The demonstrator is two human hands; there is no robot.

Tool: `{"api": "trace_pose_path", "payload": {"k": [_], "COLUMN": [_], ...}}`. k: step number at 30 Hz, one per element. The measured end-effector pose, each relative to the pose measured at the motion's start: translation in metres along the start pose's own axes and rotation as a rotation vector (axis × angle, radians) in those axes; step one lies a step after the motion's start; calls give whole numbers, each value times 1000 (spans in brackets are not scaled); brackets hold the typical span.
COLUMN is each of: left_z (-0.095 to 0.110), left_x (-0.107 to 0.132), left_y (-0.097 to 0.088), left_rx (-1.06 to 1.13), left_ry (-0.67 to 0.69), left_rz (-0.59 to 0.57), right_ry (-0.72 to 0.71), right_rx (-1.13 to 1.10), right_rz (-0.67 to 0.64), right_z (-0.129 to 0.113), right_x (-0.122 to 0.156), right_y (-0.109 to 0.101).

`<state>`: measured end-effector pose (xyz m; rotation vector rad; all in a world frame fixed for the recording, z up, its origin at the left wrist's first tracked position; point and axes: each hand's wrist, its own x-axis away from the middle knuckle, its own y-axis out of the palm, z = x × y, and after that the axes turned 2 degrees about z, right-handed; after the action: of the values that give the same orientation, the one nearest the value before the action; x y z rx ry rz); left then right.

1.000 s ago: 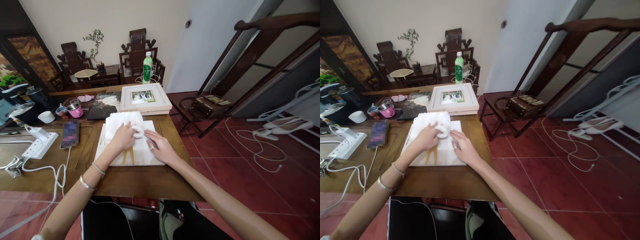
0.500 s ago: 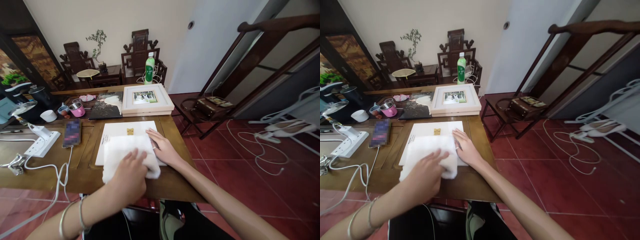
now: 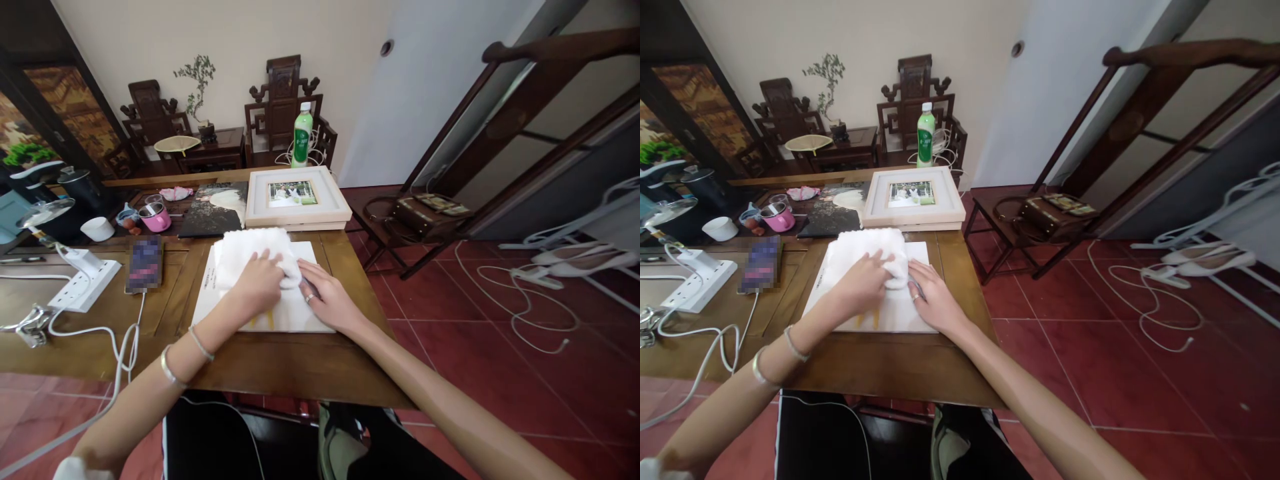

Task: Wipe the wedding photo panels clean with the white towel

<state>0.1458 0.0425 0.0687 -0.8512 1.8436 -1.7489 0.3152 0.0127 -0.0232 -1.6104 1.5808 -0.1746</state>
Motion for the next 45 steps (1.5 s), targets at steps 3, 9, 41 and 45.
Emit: {"api": "trace_pose_path", "payload": {"k": [3, 9, 41, 45], "left_z": [31, 61, 44, 7], "left_x": [38, 94, 101, 69], "left_y": [-6, -16, 2, 8], "left_rx": [8, 57, 267, 324], "left_ry": [58, 201, 79, 15], "left_rz": [-57, -142, -62, -11], "right_ry": [3, 8, 16, 15], "right_rx": [-10, -29, -5, -17], "right_rz": [-2, -8, 7, 19], "right_z": [0, 1, 1, 2], "right_x": [0, 1, 1, 2], "right_y": [-1, -2, 0, 1]}}
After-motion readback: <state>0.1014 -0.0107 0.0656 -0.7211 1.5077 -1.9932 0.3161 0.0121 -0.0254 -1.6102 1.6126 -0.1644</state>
